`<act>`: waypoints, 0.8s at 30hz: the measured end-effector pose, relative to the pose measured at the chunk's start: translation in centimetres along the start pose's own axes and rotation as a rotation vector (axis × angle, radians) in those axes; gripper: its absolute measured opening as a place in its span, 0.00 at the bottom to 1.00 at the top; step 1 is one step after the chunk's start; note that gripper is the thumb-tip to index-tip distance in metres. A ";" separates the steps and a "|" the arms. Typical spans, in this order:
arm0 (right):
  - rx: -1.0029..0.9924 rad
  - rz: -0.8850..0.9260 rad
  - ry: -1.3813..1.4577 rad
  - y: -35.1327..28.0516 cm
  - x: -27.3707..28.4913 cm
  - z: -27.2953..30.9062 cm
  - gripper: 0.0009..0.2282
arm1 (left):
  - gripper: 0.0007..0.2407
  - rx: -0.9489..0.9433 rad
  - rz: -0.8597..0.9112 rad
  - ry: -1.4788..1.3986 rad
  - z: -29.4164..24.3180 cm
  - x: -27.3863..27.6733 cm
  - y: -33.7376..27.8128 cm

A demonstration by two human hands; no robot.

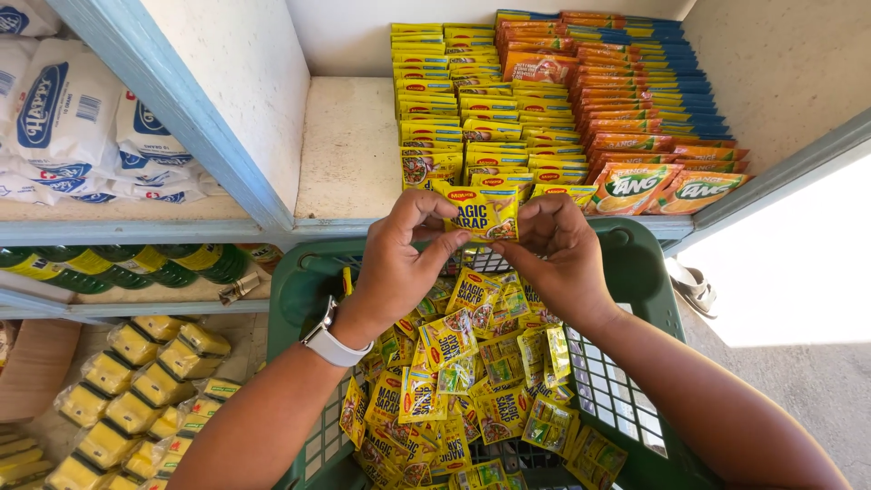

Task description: Stocking and arranging seasoning and drink packets on a store shelf.

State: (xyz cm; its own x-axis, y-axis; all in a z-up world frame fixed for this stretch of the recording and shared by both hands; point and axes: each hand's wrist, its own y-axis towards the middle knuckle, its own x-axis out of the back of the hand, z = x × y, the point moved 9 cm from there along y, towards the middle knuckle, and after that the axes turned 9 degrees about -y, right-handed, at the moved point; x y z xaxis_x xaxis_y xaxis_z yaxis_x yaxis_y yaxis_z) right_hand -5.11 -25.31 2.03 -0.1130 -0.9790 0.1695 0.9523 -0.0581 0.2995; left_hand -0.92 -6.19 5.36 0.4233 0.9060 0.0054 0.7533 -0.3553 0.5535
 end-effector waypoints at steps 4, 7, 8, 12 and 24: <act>0.095 -0.023 -0.205 1.4 0.4 2.9 0.20 | 0.11 -0.111 -0.034 0.116 -1.8 2.4 1.9; 0.185 -0.030 -0.294 2.2 0.7 6.0 0.18 | 0.13 -0.116 -0.078 0.228 -2.0 5.4 3.4; 0.229 -0.020 -0.390 2.4 0.6 7.3 0.16 | 0.14 -0.058 -0.083 0.271 -1.2 6.2 3.8; 0.548 -0.026 -0.866 3.1 -0.4 12.0 0.09 | 0.19 0.120 -0.038 0.387 2.4 7.2 3.7; 0.715 0.064 -1.237 6.6 -7.1 10.1 0.14 | 0.21 0.336 -0.036 0.274 7.7 7.0 3.3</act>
State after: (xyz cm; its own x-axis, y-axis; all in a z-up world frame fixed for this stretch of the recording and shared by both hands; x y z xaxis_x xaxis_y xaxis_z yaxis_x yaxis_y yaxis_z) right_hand -0.93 -16.80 12.28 -0.6002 -0.1575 0.7842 0.6620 0.4523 0.5976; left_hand 8.39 -2.81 0.82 0.2789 0.9307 0.2367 0.9061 -0.3366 0.2562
